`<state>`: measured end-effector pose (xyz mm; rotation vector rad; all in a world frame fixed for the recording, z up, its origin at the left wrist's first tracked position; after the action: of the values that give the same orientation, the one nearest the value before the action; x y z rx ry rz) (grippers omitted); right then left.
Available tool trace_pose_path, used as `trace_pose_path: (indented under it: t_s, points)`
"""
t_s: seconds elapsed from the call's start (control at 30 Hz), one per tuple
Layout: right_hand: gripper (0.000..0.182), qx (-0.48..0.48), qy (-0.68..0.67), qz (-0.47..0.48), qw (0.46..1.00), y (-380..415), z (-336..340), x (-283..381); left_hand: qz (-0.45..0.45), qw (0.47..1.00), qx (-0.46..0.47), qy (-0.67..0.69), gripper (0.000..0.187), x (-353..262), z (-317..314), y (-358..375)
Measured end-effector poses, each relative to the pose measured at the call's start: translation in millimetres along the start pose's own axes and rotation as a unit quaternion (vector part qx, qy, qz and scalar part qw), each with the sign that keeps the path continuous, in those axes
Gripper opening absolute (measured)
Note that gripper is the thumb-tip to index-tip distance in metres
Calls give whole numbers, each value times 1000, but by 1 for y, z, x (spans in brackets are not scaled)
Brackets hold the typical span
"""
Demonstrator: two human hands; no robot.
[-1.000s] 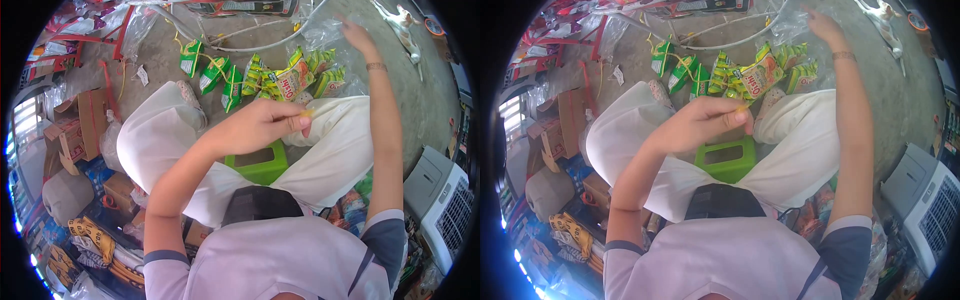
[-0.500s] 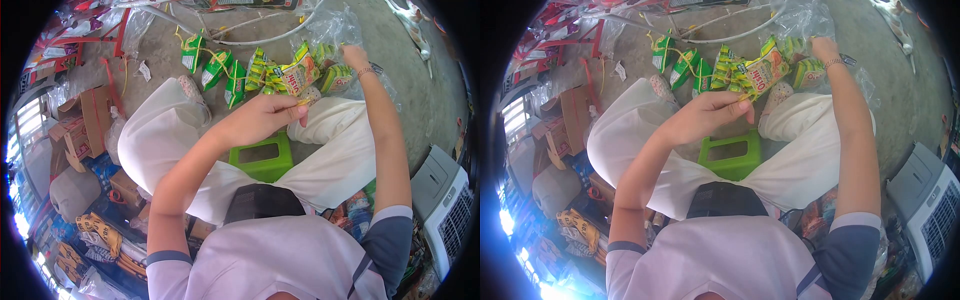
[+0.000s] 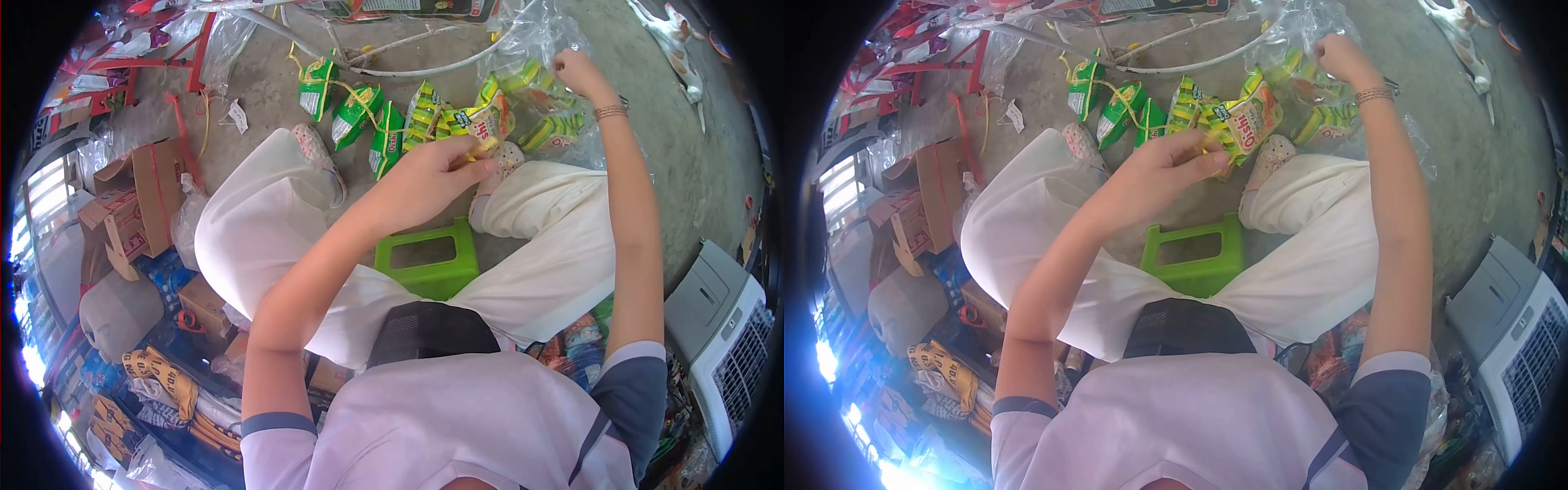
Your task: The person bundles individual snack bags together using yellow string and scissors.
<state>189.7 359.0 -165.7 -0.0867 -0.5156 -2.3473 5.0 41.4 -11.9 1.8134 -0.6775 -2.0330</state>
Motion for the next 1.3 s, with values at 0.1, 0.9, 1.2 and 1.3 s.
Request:
trace_pose_path:
  t_s: [0.1, 0.9, 1.2, 1.3]
  points:
    - [20, -70, -16, 34, 997, 27, 65, 27, -19, 996, -78, -40, 38, 11, 1, -11]
    - [12, -110, -518, 43, 847, 168, 133, 134, -191, 887, -232, -349, 26, 4, -12, -34]
    - [28, -184, -401, -40, 897, 175, 117, 145, -247, 929, -256, -101, 45, -47, -22, 23]
    - [30, -164, -380, -26, 910, 193, 123, 196, -318, 897, -266, -153, 47, -55, -18, 26]
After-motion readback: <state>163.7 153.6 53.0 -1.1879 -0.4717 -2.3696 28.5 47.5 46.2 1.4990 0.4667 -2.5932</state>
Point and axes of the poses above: each hand's wrist, its own y-axis away from the middle knuckle, its own z-axis out of the back of the hand, x = y × z, the point moved 4 cm from there along -y, towards the middle knuckle, and after that the axes turned 2 degrees about -x, right-handed, at the moved point
